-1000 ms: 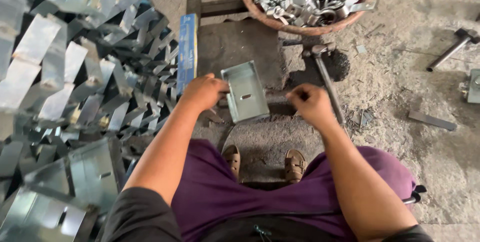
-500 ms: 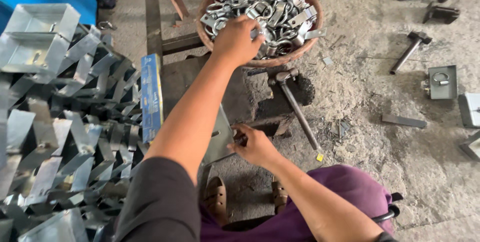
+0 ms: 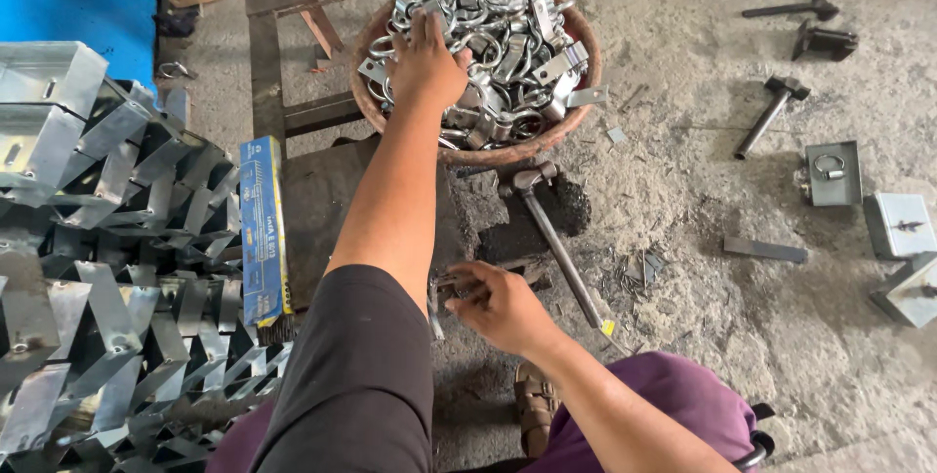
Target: The person places a circular metal bracket into a rectangular metal box, hammers the bracket to secure its position, and then uses a welding tool to weld the bracket onto the interior base of the box, repeating this process for multiple components.
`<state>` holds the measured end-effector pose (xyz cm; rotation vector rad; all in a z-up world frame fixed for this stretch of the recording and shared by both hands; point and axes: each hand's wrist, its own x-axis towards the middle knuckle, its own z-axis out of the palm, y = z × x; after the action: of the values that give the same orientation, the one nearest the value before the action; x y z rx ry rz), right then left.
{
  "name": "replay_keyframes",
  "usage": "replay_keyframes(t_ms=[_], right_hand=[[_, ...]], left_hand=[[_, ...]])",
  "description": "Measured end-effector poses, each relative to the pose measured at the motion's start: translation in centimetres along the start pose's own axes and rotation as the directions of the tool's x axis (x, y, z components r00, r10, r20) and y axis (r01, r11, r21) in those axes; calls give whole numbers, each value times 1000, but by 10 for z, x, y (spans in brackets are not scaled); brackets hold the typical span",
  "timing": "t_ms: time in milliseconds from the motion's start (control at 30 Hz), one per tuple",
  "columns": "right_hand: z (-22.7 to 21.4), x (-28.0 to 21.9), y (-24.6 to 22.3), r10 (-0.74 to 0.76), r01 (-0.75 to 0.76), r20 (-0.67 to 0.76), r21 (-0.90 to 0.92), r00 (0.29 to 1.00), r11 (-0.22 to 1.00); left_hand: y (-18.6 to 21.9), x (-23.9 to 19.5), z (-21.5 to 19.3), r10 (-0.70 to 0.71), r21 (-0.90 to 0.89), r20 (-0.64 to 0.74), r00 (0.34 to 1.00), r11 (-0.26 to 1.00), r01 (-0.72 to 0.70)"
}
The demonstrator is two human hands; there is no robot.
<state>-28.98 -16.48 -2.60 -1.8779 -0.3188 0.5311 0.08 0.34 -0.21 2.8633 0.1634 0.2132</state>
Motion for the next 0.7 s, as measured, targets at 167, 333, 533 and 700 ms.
replay_keyframes(t_ms=[167, 333, 533, 700], right_hand=[[0, -3, 6, -7, 6, -13, -56, 1000, 998], [-1, 2, 17, -8, 8, -68, 9, 998, 1000], [-7, 11, 23, -128, 203, -371, 171, 920, 964], [-6, 12, 31, -246, 262, -465, -31, 850, 965]], left_hand=[[-6, 10, 6, -57, 23, 28, 998, 998, 56], [-25, -10, -13, -98, -443, -145, 985, 896, 24], [-68, -124, -52, 10, -967, 88, 996, -240, 88], [-104, -243, -41, -45, -995, 40, 998, -96, 36]])
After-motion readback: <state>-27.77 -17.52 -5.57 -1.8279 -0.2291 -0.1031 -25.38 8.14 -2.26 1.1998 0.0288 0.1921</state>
